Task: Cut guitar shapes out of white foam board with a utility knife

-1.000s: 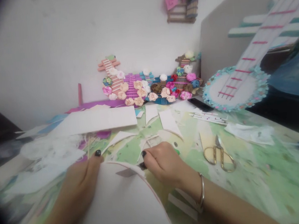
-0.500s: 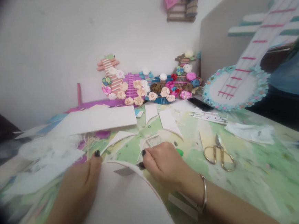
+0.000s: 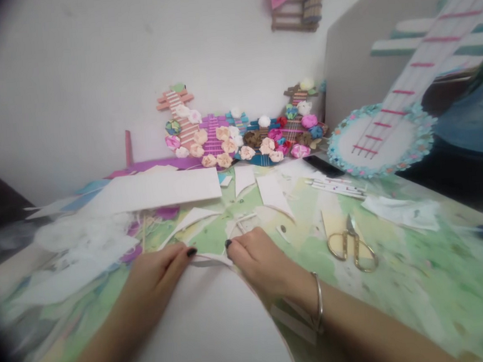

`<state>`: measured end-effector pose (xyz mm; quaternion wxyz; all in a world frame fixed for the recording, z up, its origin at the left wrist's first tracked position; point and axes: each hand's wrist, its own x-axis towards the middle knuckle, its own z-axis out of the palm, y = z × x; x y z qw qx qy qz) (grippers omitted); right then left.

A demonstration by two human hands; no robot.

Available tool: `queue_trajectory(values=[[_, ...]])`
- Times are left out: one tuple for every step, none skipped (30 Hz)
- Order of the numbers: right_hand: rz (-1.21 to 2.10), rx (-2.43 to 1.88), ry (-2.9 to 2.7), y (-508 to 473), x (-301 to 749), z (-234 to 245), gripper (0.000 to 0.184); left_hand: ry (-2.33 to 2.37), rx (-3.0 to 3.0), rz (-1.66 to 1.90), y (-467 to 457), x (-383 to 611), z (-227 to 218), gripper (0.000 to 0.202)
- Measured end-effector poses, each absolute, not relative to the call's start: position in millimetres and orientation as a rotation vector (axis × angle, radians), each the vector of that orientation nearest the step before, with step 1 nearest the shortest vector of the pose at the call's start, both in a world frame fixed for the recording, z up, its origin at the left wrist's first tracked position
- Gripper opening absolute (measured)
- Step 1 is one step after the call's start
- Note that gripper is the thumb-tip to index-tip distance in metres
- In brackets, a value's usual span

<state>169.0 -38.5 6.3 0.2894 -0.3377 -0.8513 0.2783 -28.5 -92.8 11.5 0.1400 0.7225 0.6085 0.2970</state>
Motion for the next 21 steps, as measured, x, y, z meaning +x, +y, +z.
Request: queue_trajectory(values=[[0.766,-0.899,-2.266,-39.2,168.2,6.4,0.035,1.775,2.076,0.851,-92.1,-28.2,10.9,0.044],[0.784,-0.901,-2.257,-40.0,167.5,6.5,0.035,1.783,2.063,0.845,-91.5,-27.8,10.4,0.045],[0.795,-0.901,-2.246,-40.9,167.0,6.5,0.035,1.786,2.052,0.844,-91.0,-27.5,10.0,0.045],[0.801,-0.903,-2.238,-41.5,166.7,6.5,0.036,1.787,2.042,0.846,-90.6,-27.1,9.7,0.045],[0.8,-0.904,-2.233,-42.0,166.5,6.3,0.036,1.791,2.034,0.847,-90.4,-26.7,9.6,0.045],[0.796,-0.906,-2.23,-42.3,166.4,6.1,0.036,1.795,2.031,0.847,-90.4,-26.4,9.7,0.045],[0.789,-0.907,-2.229,-42.4,166.4,5.9,0.036,1.8,2.029,0.844,-90.5,-26.1,9.9,0.045],[0.779,-0.906,-2.23,-42.3,166.4,5.8,0.036,1.802,2.027,0.838,-90.7,-25.8,10.2,0.044],[0.772,-0.903,-2.232,-42.1,166.4,5.6,0.035,1.802,2.023,0.835,-90.9,-25.8,10.6,0.044],[0.772,-0.9,-2.235,-41.9,166.3,5.5,0.035,1.797,2.021,0.835,-91.2,-25.8,11.0,0.044],[0.777,-0.897,-2.236,-41.5,166.2,5.4,0.035,1.789,2.019,0.837,-91.5,-26.0,11.4,0.044],[0.782,-0.896,-2.239,-41.1,166.2,5.3,0.035,1.781,2.018,0.843,-91.6,-26.3,11.7,0.044],[0.784,-0.896,-2.24,-40.6,166.1,5.2,0.035,1.776,2.015,0.852,-91.8,-26.6,11.9,0.044],[0.785,-0.897,-2.24,-40.2,166.0,5.1,0.035,1.773,2.012,0.865,-91.8,-26.9,12.0,0.044],[0.787,-0.897,-2.241,-39.9,166.0,5.0,0.035,1.774,2.007,0.879,-91.9,-27.0,11.9,0.044],[0.785,-0.898,-2.243,-39.7,166.0,4.9,0.035,1.774,2.003,0.891,-91.9,-27.0,11.7,0.044],[0.781,-0.899,-2.245,-39.7,166.0,4.9,0.035,1.769,2.003,0.9,-92.1,-26.7,11.4,0.044],[0.78,-0.899,-2.248,-39.8,166.1,5.0,0.035,1.759,2.007,0.907,-92.3,-26.4,10.9,0.044],[0.779,-0.899,-2.253,-40.1,166.2,5.1,0.035,1.745,2.013,0.908,-92.7,-25.9,10.5,0.044],[0.773,-0.901,-2.259,-40.4,166.3,5.2,0.035,1.731,2.02,0.907,-93.2,-25.4,10.0,0.043],[0.76,-0.905,-2.266,-40.8,166.5,5.4,0.035,1.721,2.025,0.907,-93.8,-24.9,9.6,0.043]])
